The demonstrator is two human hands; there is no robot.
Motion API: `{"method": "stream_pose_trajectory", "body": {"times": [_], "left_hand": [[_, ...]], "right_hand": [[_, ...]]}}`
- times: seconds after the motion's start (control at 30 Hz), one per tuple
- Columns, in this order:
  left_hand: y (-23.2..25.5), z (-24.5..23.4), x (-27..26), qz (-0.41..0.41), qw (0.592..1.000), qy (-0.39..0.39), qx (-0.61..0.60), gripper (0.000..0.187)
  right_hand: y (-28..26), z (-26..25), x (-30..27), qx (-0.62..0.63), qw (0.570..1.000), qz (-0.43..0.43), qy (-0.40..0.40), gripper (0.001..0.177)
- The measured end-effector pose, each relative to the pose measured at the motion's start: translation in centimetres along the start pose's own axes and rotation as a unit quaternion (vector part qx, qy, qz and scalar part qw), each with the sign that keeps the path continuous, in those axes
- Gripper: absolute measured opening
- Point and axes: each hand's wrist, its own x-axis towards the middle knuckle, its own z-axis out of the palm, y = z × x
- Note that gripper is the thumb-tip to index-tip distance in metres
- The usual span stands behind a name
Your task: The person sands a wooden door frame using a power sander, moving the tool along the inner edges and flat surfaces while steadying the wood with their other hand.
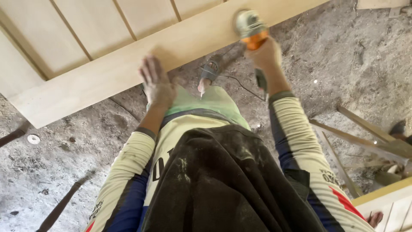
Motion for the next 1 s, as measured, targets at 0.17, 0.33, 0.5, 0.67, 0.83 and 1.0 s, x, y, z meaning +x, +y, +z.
{"method": "stream_pose_trajectory", "body": {"times": [0.17, 0.33, 0.5, 0.67, 0.83, 1.0], "left_hand": [[6.4, -0.1, -0.7, 0.218, 0.944, -0.245, -0.028, 0.061], [3.5, 0.0, -1.1, 0.215, 0.973, -0.067, -0.049, 0.056], [-4.5, -0.4, -2.3, 0.054, 0.993, 0.075, -0.075, 0.051], [-13.8, -2.7, -6.3, -0.11, 0.983, 0.14, -0.038, 0.056], [-19.7, -4.4, -8.6, -0.214, 0.965, 0.141, -0.057, 0.061], [-21.9, -3.8, -9.1, -0.246, 0.952, 0.168, -0.073, 0.064]], "right_hand": [[6.3, -5.9, 4.8, 0.09, 0.993, 0.07, 0.017, 0.045], [7.3, -2.1, 2.4, 0.073, 0.995, 0.009, 0.063, 0.05], [1.7, 5.0, -4.4, -0.008, 0.992, -0.107, 0.064, 0.055], [-6.9, 10.7, -12.7, -0.057, 0.985, -0.139, -0.085, 0.054], [-16.4, 14.8, -17.6, -0.119, 0.936, -0.289, -0.161, 0.056], [-20.1, 15.4, -18.0, -0.165, 0.909, -0.348, -0.159, 0.044]]}}
